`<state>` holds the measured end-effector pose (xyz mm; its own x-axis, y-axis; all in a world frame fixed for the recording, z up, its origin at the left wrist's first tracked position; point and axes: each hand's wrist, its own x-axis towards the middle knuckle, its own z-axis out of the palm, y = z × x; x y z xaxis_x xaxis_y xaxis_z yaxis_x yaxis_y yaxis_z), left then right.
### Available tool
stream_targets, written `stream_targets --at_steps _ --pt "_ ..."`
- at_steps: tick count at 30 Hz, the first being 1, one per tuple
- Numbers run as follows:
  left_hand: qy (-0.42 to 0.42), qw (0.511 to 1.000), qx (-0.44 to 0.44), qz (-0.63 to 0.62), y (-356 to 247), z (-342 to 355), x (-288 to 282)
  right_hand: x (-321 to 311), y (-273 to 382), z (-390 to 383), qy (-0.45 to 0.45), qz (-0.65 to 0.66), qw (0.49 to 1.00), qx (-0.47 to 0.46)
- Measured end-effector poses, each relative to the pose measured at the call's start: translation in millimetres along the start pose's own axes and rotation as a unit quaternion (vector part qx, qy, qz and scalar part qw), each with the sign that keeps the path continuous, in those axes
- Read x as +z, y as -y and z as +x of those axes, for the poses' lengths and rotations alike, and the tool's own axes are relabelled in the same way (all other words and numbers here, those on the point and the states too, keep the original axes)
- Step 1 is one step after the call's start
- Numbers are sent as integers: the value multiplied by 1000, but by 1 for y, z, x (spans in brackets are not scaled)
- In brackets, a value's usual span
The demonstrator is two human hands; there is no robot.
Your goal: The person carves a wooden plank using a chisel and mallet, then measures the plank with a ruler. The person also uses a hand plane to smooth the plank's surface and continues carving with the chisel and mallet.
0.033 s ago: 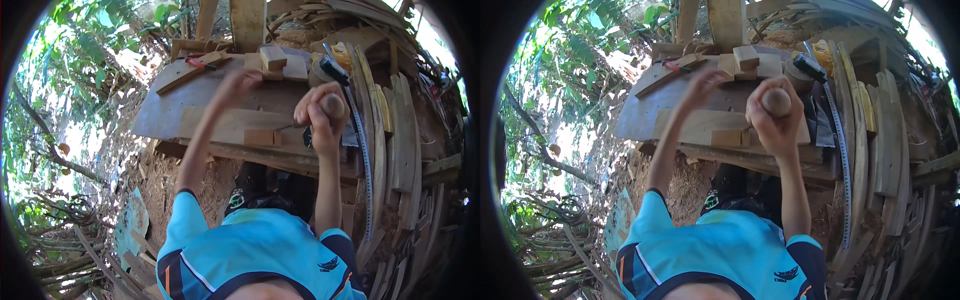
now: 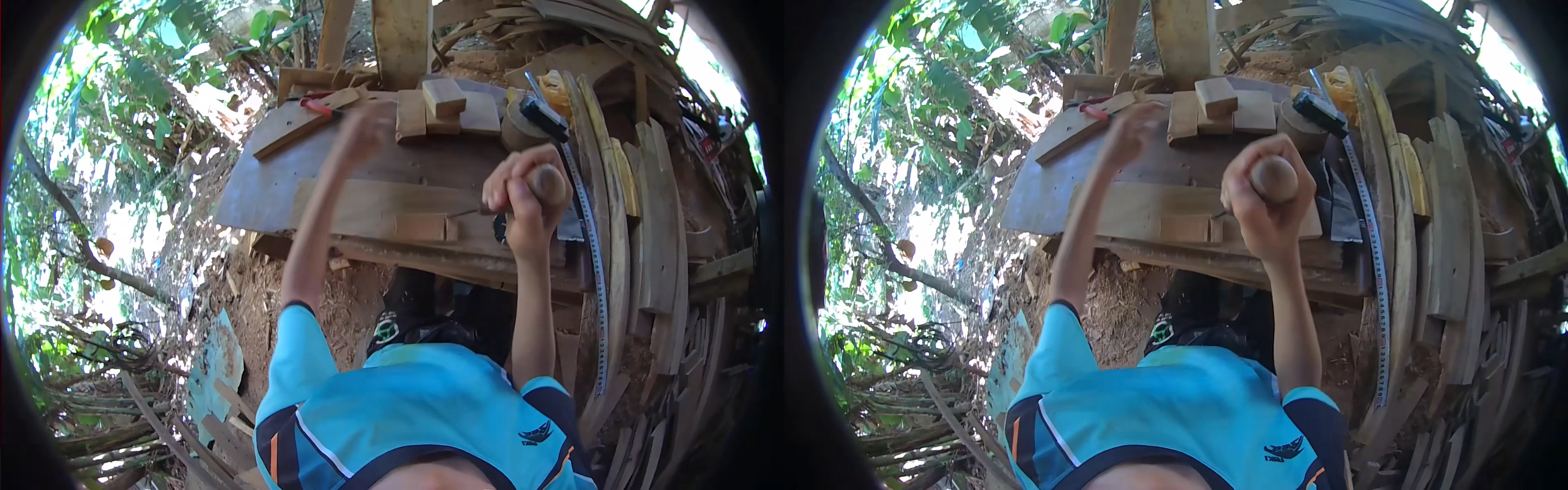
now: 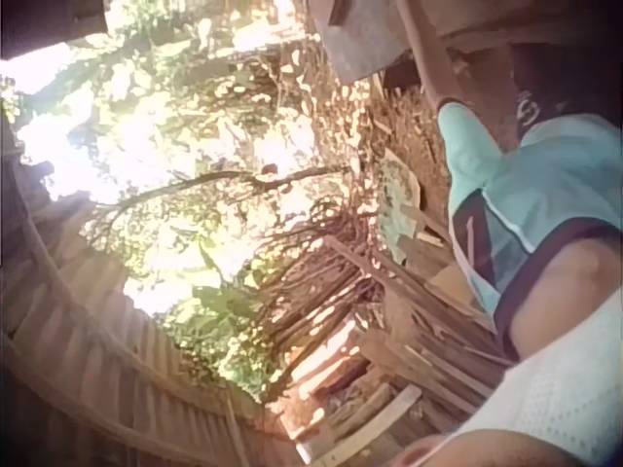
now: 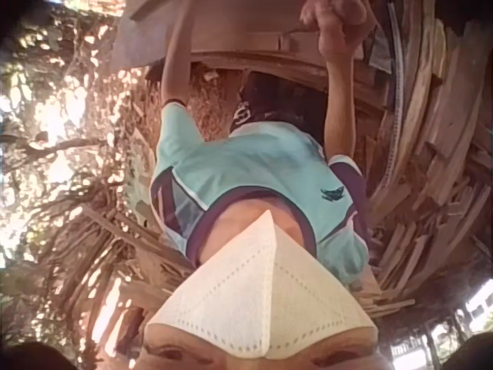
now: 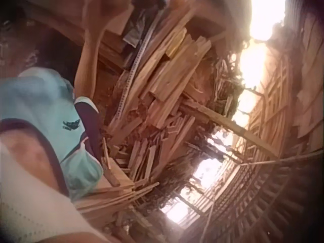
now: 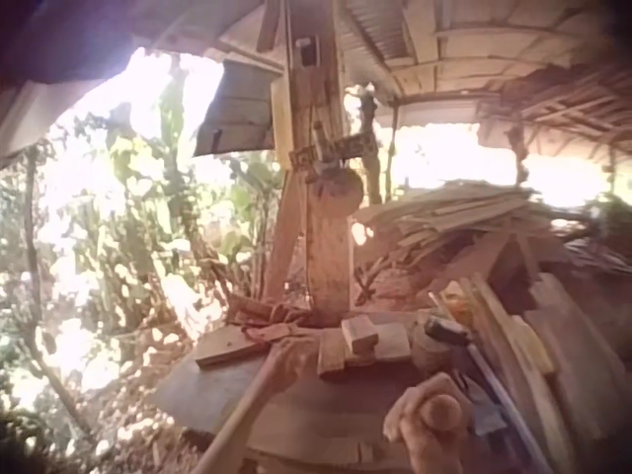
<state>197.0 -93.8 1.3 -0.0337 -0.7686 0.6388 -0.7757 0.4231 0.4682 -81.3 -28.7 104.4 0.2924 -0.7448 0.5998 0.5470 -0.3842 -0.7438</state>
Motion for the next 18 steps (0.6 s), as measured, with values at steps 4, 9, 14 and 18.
stream_targets --at_steps 4,9,14,18 --pt "51 903 -64 421 123 -19 -44 -6 -1 -7 -38 51 997 -43" --pt "208 894 -64 392 150 5 -48 -21 -3 -14 -64 80 993 -49" --pt "136 933 1 334 99 13 -62 -35 -1 -7 35 75 997 -4" --pt "83 919 152 355 48 -6 -64 -53 -4 -5 108 140 983 -57"
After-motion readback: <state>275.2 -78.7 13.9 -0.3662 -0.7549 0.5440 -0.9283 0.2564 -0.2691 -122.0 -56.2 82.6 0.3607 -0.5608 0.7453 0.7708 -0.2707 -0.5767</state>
